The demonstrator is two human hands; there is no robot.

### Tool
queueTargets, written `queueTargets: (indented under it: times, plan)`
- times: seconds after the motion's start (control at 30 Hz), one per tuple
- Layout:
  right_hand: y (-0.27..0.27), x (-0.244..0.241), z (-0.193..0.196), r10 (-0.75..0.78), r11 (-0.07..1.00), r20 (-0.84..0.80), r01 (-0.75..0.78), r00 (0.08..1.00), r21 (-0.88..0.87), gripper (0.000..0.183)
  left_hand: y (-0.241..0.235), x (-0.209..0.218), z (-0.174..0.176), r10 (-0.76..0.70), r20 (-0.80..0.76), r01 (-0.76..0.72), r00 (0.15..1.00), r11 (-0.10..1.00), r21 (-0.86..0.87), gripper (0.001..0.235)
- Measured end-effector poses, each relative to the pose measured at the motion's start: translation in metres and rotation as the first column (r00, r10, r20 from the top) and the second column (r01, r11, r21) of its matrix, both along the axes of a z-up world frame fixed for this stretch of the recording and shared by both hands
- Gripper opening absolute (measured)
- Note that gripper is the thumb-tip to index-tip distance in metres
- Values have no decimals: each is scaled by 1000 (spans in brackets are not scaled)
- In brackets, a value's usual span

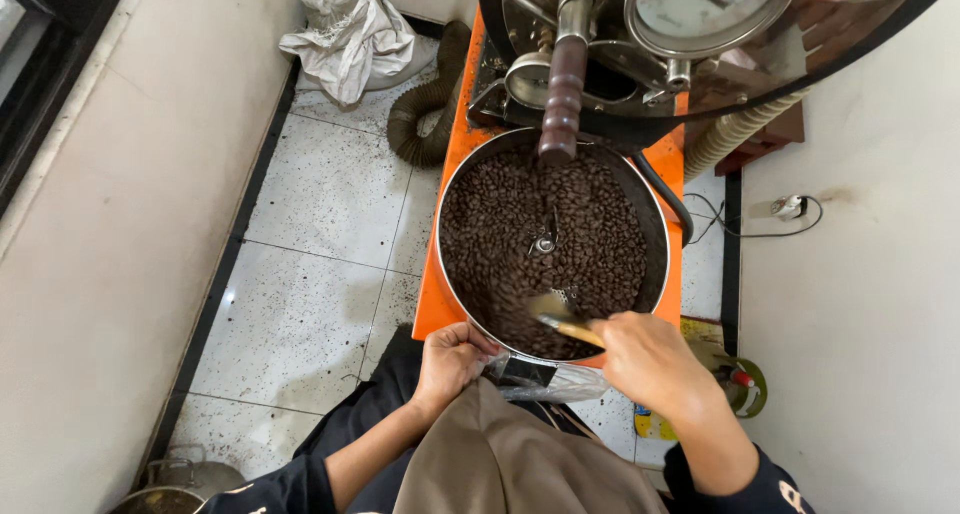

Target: The person stirs roasted coffee beans in a large metal cooling tray using a wooden-handled brush. The beans are continuously agitated to ensure even cooling after roasting.

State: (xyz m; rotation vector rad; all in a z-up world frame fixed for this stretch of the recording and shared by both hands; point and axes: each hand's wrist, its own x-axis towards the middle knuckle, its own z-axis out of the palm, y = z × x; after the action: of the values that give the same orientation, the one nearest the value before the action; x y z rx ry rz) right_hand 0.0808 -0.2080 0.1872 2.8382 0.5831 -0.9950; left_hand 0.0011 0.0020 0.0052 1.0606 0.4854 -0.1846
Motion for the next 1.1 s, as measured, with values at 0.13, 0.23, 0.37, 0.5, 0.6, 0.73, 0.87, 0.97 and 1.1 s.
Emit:
queueTargets:
  times: [0.13, 0.23, 0.37, 0.5, 0.6, 0.73, 0.87, 0.97, 1.1]
  plan:
    - [18, -1, 25, -46, 995, -137, 58, 989, 84, 35, -1, 0, -8, 10, 32, -9, 999, 1000, -16, 20]
    - [14, 9, 54, -147, 987, -88, 152, 985, 54, 36, -1, 0, -6, 15, 37, -14, 999, 1000, -23, 21]
    - [7, 15, 50, -35, 999, -23, 34, 999, -37, 39, -2, -1, -7, 41, 46, -38, 998, 998, -49, 20]
    - [6, 9, 24, -30, 999, -135, 36, 990, 39, 31, -4, -1, -7, 51, 49, -49, 997, 998, -46, 21]
    - [16, 11, 51, -6, 1000, -124, 9, 992, 23, 34, -3, 0, -4, 53, 48, -50, 997, 997, -59, 21]
    - [16, 13, 50, 21, 996, -15, -19, 1000, 89, 47, -1, 0, -2, 37, 55, -35, 998, 999, -36, 19]
    - [24, 4, 8, 12, 990, 4, -12, 1000, 137, 55, -1, 1, 4, 53, 45, -48, 998, 995, -93, 18]
    - [24, 2, 12, 178, 977, 58, -183, 982, 110, 60, -1, 0, 5, 5, 45, -7, 999, 999, 49, 21]
    - [16, 7, 41, 206, 978, 57, -203, 977, -52, 71, 0, 0, 7, -6, 44, 4, 999, 999, 46, 25]
